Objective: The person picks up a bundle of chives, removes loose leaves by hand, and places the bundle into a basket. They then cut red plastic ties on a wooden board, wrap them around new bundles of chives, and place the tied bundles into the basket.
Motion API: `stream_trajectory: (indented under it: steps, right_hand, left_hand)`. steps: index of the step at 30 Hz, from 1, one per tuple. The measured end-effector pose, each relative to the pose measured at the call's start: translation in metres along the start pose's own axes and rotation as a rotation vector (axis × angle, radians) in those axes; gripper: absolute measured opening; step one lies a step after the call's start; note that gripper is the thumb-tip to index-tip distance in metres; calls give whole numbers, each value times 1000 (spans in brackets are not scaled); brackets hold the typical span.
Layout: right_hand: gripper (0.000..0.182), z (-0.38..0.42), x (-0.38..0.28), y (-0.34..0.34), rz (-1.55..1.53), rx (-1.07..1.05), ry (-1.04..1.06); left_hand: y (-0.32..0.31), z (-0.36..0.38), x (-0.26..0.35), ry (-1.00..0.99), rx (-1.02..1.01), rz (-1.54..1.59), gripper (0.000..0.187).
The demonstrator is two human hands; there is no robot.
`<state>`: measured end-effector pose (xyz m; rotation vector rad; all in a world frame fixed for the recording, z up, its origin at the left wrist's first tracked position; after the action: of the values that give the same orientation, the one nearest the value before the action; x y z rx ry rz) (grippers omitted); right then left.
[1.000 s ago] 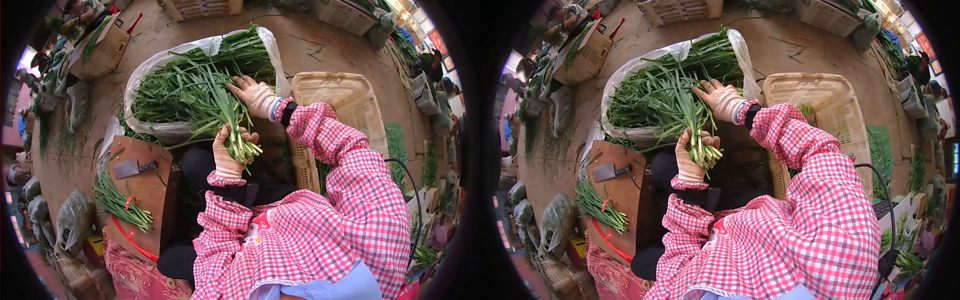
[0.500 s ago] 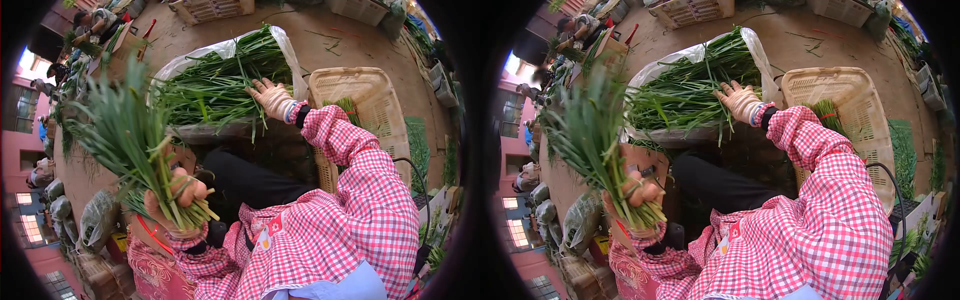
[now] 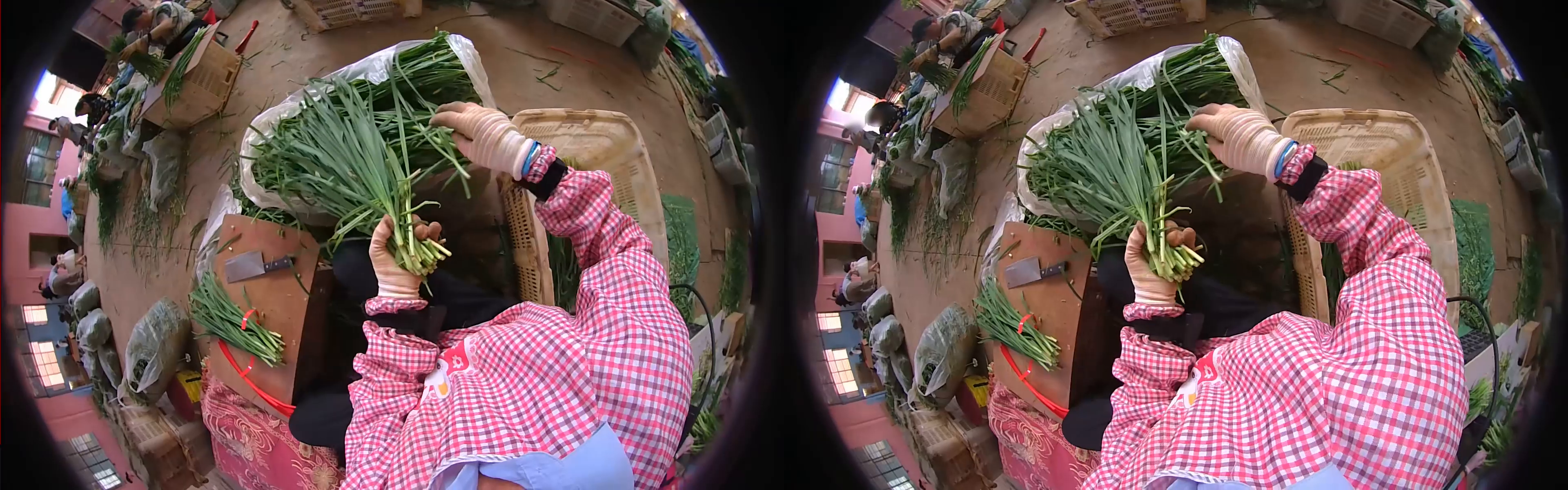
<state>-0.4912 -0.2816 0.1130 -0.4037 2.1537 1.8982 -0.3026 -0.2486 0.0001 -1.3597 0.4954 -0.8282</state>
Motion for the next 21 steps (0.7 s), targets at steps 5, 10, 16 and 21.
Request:
stream_trajectory:
  steps: [5,10,16,21]
  right_hand:
    - [24,8,-46,-1,-186,103,155]
    - [23,2,-76,-36,-275,-222,96]
    - [29,18,-2,-133,-700,-565,-102]
    - [24,14,-16,-130,-725,-681,42]
  left_hand:
    - [10,2,0,-61,101,-130,43]
    - [4,6,6,-94,250,-196,28]
    - [19,-19,-17,51,138,107,18]
    - [4,2,-10,54,201,9,19]
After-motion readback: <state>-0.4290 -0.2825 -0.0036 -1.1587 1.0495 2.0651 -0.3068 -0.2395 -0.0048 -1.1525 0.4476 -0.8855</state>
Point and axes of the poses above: each hand's wrist, its own z-axis away from the middle knuckle, its own y-axis out of the back of the hand, x = y × z, the point moved 8 cm from there along -z, towards the middle knuckle, and after that the axes turned 3 degrees about -x, right-handed, at the moved point
